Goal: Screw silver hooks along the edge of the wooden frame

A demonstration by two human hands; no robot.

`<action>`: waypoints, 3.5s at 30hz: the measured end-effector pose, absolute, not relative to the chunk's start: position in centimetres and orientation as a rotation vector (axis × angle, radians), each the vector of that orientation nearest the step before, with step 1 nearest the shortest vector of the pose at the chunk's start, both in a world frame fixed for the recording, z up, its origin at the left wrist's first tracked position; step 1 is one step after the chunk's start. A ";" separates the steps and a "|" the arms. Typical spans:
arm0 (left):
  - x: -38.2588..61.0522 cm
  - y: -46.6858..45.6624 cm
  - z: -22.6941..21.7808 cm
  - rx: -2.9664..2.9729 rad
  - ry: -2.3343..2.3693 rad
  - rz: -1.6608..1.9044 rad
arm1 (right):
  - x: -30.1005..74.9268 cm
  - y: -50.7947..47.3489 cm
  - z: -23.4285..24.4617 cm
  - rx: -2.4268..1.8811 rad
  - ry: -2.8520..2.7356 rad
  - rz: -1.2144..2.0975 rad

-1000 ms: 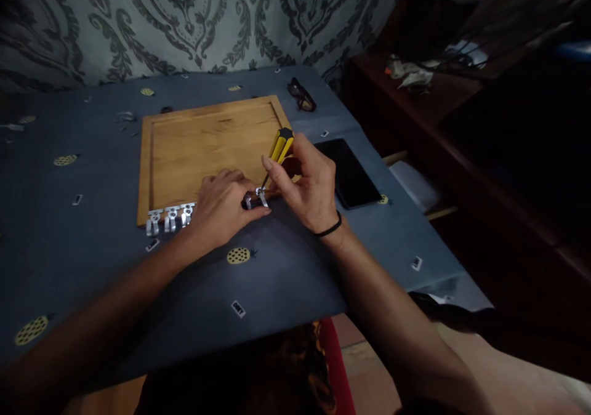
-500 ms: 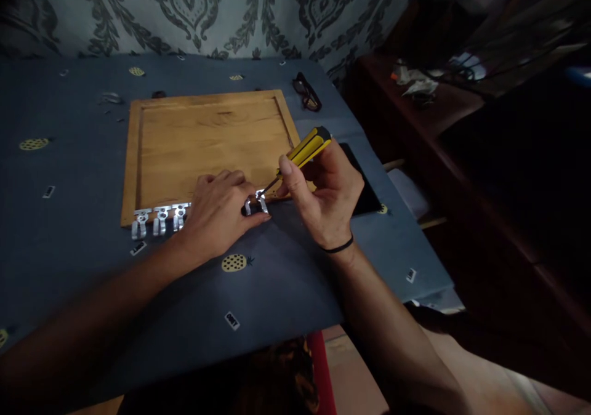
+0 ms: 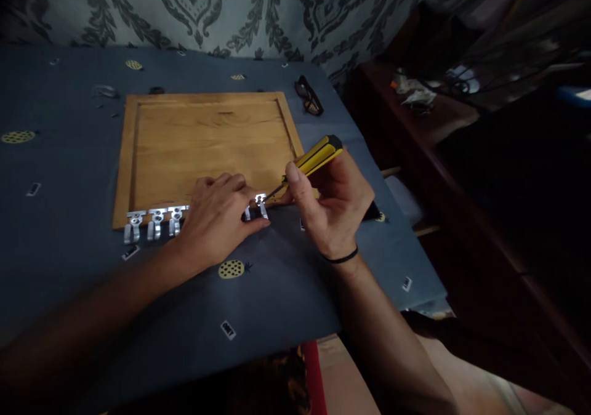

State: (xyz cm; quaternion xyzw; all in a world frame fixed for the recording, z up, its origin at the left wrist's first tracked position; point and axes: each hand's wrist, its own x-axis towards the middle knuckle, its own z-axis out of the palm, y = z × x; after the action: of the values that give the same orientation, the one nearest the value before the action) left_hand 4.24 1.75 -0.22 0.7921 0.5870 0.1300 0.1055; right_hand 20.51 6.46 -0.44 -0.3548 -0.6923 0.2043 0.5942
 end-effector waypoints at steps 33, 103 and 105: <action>4.6 2.1 0.8 2.311 1.761 0.228 | 20.4 6.3 -0.4 -0.807 -1.632 0.577; 4.4 1.9 0.5 2.351 1.779 0.286 | 21.0 6.6 0.9 -0.714 -1.526 0.869; 4.4 1.9 0.6 2.352 1.775 0.285 | 20.9 6.6 1.0 -0.703 -1.519 0.883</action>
State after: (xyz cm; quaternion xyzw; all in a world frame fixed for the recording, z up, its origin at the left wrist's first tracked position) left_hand 4.41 1.88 0.57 0.7913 0.5971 0.0957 0.0903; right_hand 20.94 6.57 0.98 -0.3012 -0.6513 0.3785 0.5847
